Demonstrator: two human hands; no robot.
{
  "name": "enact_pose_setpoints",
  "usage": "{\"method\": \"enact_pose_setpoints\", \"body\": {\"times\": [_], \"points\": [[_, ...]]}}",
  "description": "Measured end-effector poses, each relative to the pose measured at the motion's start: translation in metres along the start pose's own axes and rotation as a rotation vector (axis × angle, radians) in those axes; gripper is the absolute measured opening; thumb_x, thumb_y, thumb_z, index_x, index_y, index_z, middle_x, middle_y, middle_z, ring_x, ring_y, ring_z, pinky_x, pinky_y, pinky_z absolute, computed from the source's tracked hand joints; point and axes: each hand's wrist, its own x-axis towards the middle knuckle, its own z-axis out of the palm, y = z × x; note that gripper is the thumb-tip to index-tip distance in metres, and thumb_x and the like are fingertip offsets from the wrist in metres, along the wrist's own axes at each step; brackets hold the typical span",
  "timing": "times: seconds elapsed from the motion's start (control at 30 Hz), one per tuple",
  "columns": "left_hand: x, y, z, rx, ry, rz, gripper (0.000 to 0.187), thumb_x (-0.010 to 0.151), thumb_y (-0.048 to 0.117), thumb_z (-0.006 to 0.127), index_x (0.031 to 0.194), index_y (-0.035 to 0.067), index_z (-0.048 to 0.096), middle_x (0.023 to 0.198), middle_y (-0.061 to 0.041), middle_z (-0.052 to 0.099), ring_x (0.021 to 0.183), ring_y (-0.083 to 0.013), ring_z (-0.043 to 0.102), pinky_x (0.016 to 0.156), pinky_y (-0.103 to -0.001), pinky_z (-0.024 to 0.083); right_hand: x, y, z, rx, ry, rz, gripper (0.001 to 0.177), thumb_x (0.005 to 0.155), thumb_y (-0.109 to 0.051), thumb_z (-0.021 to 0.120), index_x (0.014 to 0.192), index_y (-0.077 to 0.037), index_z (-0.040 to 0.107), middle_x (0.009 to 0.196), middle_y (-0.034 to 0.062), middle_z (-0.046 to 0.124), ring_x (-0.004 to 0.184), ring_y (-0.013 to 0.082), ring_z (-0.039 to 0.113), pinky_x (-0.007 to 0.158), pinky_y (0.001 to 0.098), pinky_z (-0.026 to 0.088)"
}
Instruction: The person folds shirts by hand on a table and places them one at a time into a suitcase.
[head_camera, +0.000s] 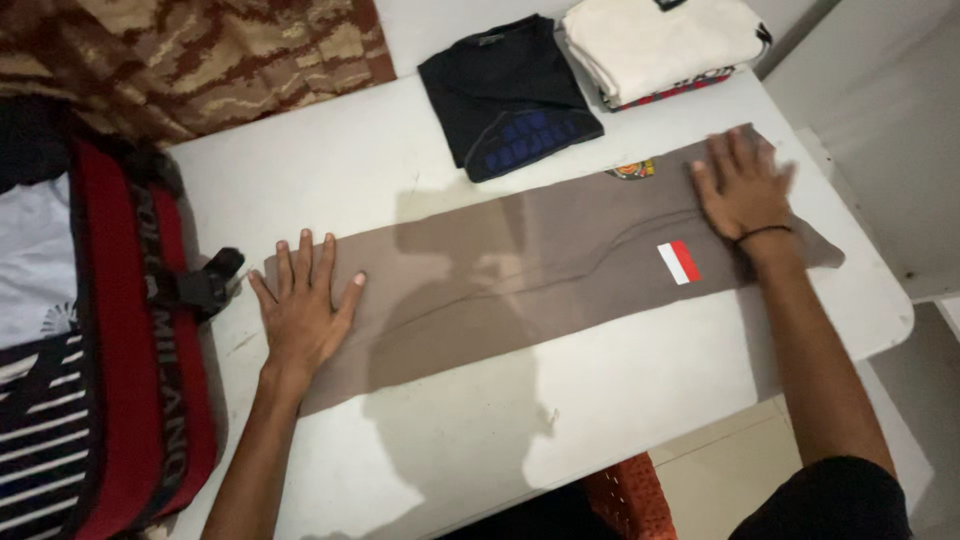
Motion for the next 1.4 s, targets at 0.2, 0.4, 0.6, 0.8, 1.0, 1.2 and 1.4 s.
{"method": "enact_pose_setpoints", "body": {"times": [0.2,0.4,0.6,0.8,1.0,1.2,1.4], "points": [[-0.005,-0.022,0.001,-0.036,0.038,-0.02,0.06,0.107,0.046,0.022,0.162,0.022,0.029,0.17,-0.013,0.016,0.155,-0.0411,0.006,0.118,-0.071,0.001,-0.002,0.0,-0.007,0.053,-0.015,0.065,0.08,0.101,-0.067,0.022,0.164,-0.018,0.021,0.172,0.0033,0.015,0.158,0.0342,0.008,0.122,0.0683,0.0],[-0.014,-0.039,-0.011,-0.105,0.169,-0.049,0.058,0.109,0.038,0.039,0.156,0.005,0.038,0.163,-0.024,0.028,0.149,-0.046,0.022,0.112,-0.068,0.023,-0.006,-0.006,-0.013,0.078,0.007,0.046,0.078,0.1,-0.061,0.026,0.163,-0.015,0.024,0.172,0.0068,0.016,0.157,0.0379,0.01,0.119,0.0711,0.003],[-0.022,-0.037,-0.024,-0.085,0.367,-0.096,0.037,0.099,0.025,0.07,0.115,-0.007,0.061,0.115,-0.026,0.06,0.095,-0.0418,0.064,0.081,-0.052,0.053,-0.007,-0.005,-0.008,0.121,0.031,0.041,0.078,0.101,-0.06,0.028,0.162,-0.013,0.027,0.172,0.0077,0.018,0.157,0.0395,0.011,0.12,0.0699,0.005],[-0.017,-0.041,-0.016,-0.122,0.418,-0.078,0.019,0.103,0.011,0.066,0.106,-0.007,0.06,0.1,-0.025,0.062,0.083,-0.0395,0.066,0.072,-0.049,0.055,-0.002,0.004,0.004,0.074,0.073,0.032,0.078,0.102,-0.061,0.03,0.163,-0.012,0.03,0.171,0.0086,0.022,0.157,0.0402,0.013,0.121,0.0678,0.007],[-0.013,-0.046,-0.009,-0.129,0.42,-0.098,0.012,0.106,0.004,0.06,0.106,-0.008,0.058,0.107,-0.028,0.061,0.091,-0.0419,0.066,0.078,-0.05,0.056,-0.002,0.004,0.004,0.077,0.088,0.019,0.076,0.102,-0.056,0.033,0.162,-0.01,0.031,0.171,0.0106,0.024,0.156,0.0413,0.014,0.12,0.0683,0.007],[-0.027,-0.032,-0.027,-0.207,0.429,-0.031,0.04,0.095,0.002,0.062,0.129,-0.015,0.052,0.122,-0.037,0.056,0.104,-0.0475,0.064,0.084,-0.048,0.058,-0.005,0.012,0.008,0.108,0.122,-0.043,0.071,0.105,-0.051,0.035,0.16,-0.007,0.037,0.17,0.0149,0.028,0.155,0.0457,0.017,0.119,0.0711,0.007],[-0.068,-0.006,-0.049,0.02,0.249,-0.062,0.051,0.092,0.025,0.071,0.127,-0.007,0.052,0.118,-0.032,0.059,0.101,-0.0447,0.067,0.078,-0.049,0.06,-0.005,0.031,0.029,0.064,0.327,-0.203,0.053,0.117,-0.039,0.044,0.151,0.001,0.049,0.171,0.0219,0.037,0.159,0.0492,0.021,0.122,0.0737,0.008]]}}
